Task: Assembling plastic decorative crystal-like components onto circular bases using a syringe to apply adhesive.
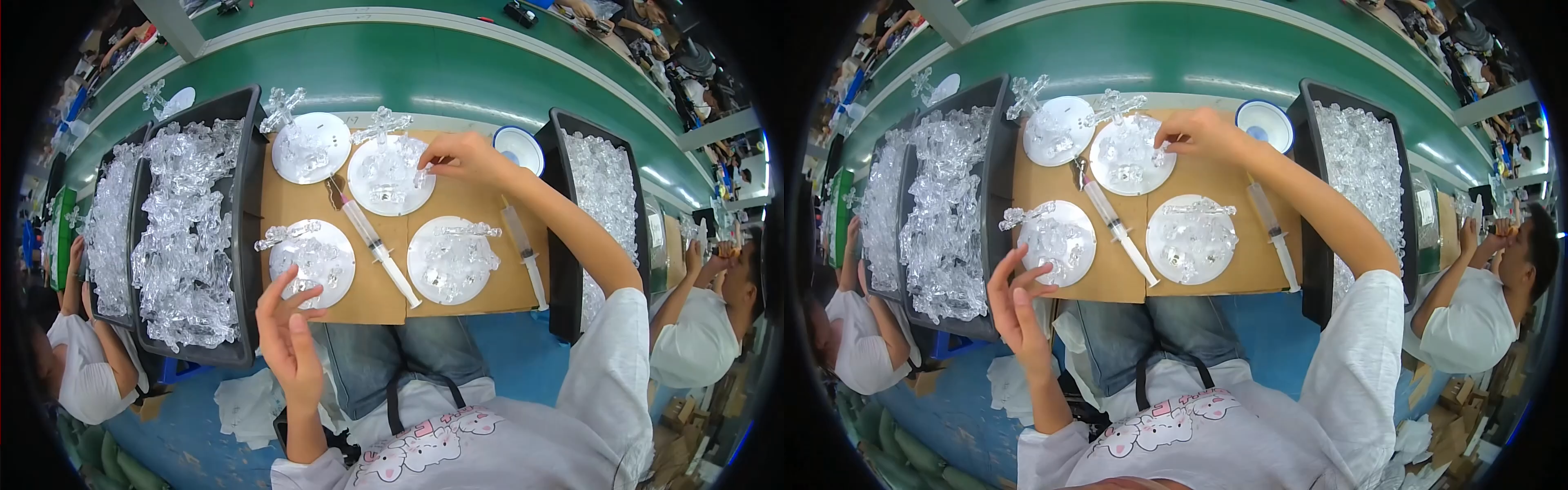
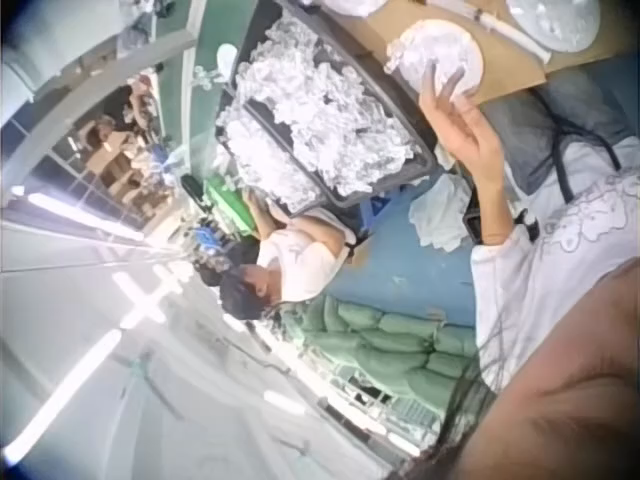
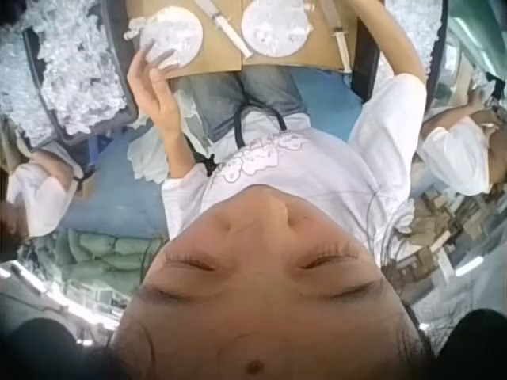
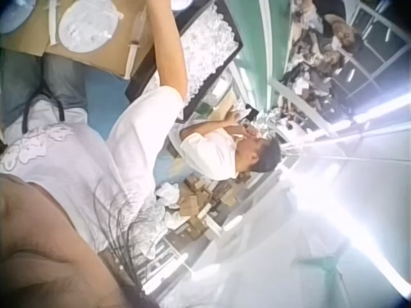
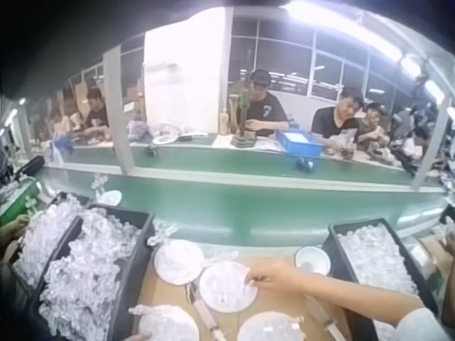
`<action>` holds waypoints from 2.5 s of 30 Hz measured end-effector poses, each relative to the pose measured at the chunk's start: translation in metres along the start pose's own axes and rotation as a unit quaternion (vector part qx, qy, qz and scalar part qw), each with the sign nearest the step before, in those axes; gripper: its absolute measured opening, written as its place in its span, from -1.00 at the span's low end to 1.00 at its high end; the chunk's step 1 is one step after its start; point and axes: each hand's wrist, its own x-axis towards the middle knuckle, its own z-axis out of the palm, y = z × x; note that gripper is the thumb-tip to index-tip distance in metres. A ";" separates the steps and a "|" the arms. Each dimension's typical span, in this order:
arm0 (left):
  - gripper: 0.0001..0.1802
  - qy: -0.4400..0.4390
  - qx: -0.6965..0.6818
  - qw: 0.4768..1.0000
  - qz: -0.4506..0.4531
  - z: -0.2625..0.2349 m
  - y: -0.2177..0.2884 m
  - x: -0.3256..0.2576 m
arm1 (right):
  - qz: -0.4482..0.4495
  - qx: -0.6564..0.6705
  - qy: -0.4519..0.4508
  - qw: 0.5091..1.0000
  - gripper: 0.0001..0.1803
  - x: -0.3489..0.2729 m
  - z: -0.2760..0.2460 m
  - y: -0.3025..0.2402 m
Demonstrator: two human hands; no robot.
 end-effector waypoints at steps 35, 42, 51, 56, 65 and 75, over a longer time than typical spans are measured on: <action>-0.76 -0.257 0.231 0.932 0.108 0.100 -0.045 0.208 | -0.006 -0.241 0.089 0.966 -0.71 -0.090 -0.016 -0.137; -0.76 -0.222 0.247 0.925 0.182 0.101 -0.040 0.222 | 0.030 -0.192 0.150 0.970 -0.61 -0.107 0.125 -0.180; -0.75 -0.129 0.255 0.932 0.221 0.058 0.024 0.220 | 0.130 -0.316 0.155 0.927 -0.55 -0.062 0.162 -0.135; -0.74 -0.125 0.263 0.935 0.201 0.024 0.036 0.219 | 0.195 -0.274 0.107 0.936 -0.51 -0.060 0.166 -0.130; -0.78 -0.119 0.231 0.956 0.134 -0.016 0.044 0.223 | 0.154 -0.040 0.223 0.962 -0.46 -0.099 0.137 -0.154; -0.80 -0.154 0.107 0.978 0.091 -0.005 0.029 0.225 | 0.212 0.432 0.258 0.838 -0.44 -0.167 0.037 -0.197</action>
